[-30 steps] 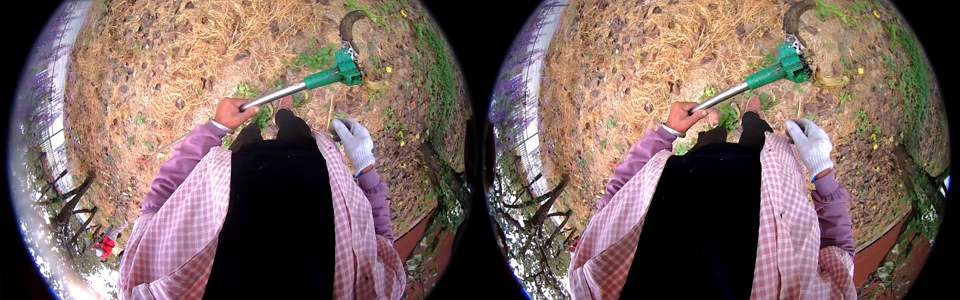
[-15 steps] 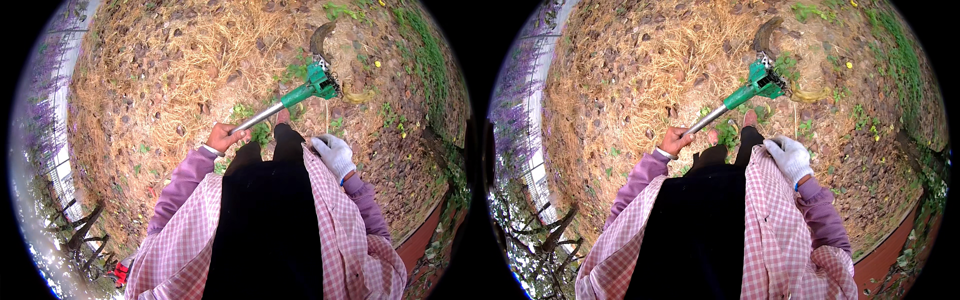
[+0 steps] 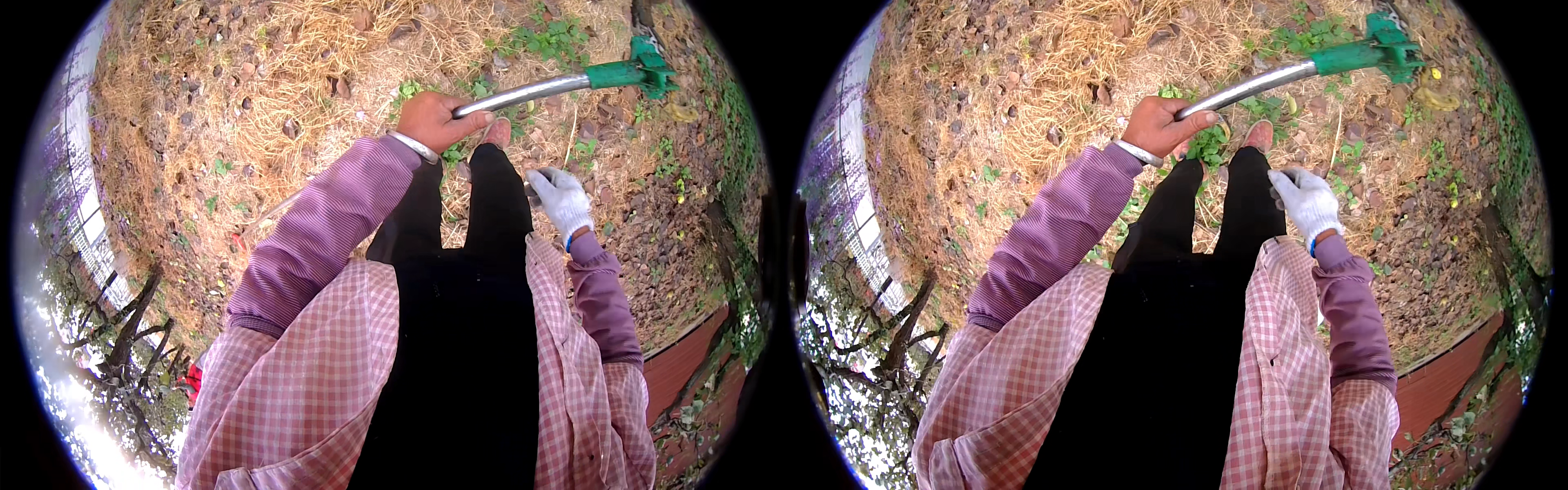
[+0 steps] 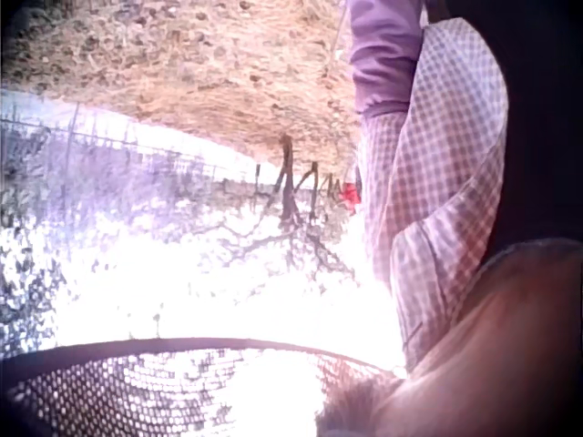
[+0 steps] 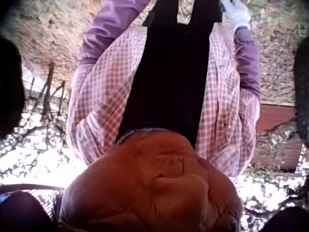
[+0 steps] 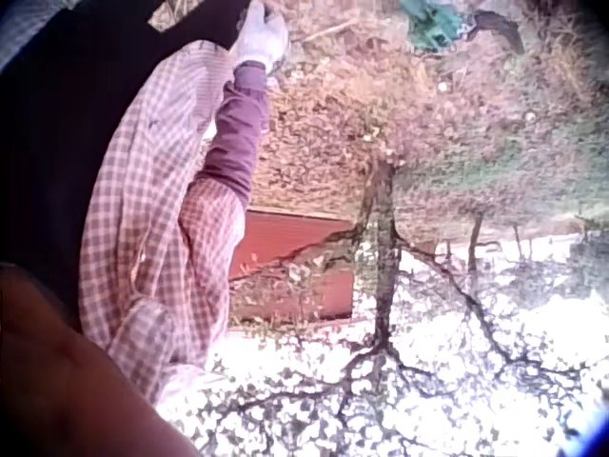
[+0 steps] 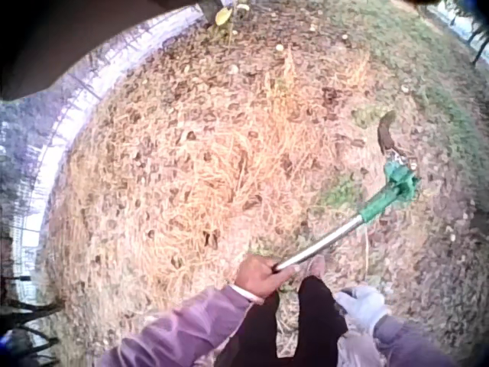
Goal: The person uses a cloth to wipe and clean the metal blade and green handle of a long-handled pruning tool. They hold the tool with one hand while scrubbing the blade with the other.
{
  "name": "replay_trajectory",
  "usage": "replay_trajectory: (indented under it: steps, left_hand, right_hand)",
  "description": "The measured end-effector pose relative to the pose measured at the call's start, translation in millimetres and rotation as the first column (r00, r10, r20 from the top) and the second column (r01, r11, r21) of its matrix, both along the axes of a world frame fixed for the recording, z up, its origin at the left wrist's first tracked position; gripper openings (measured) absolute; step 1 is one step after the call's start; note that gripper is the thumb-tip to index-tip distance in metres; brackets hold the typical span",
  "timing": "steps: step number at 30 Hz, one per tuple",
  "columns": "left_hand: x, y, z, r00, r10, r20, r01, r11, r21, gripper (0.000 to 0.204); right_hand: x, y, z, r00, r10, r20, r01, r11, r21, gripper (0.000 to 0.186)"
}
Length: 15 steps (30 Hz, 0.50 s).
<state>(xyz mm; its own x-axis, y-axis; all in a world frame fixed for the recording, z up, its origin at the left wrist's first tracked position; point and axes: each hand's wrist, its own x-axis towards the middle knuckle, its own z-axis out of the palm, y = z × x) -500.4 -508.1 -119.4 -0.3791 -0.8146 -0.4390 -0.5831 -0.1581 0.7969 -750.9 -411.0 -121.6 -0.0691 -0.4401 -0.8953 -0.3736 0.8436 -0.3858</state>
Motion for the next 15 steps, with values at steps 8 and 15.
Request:
replay_trajectory:
  steps: [8,15]
  left_hand:
    - [-50.6,49.8,-61.3,0.996,-0.078,0.042,0.082,0.990,-0.118,0.046]
    - [-72.9,73.9,-109.9,0.998,0.015,-0.058,-0.017,0.999,-0.036,0.046]
  right_hand:
    - [28.3,14.0,-215.4,0.948,0.313,0.052,-0.308,0.948,-0.074,0.038]
    - [32.9,46.4,-375.6,0.802,0.583,-0.130,-0.596,0.797,-0.102,0.043]
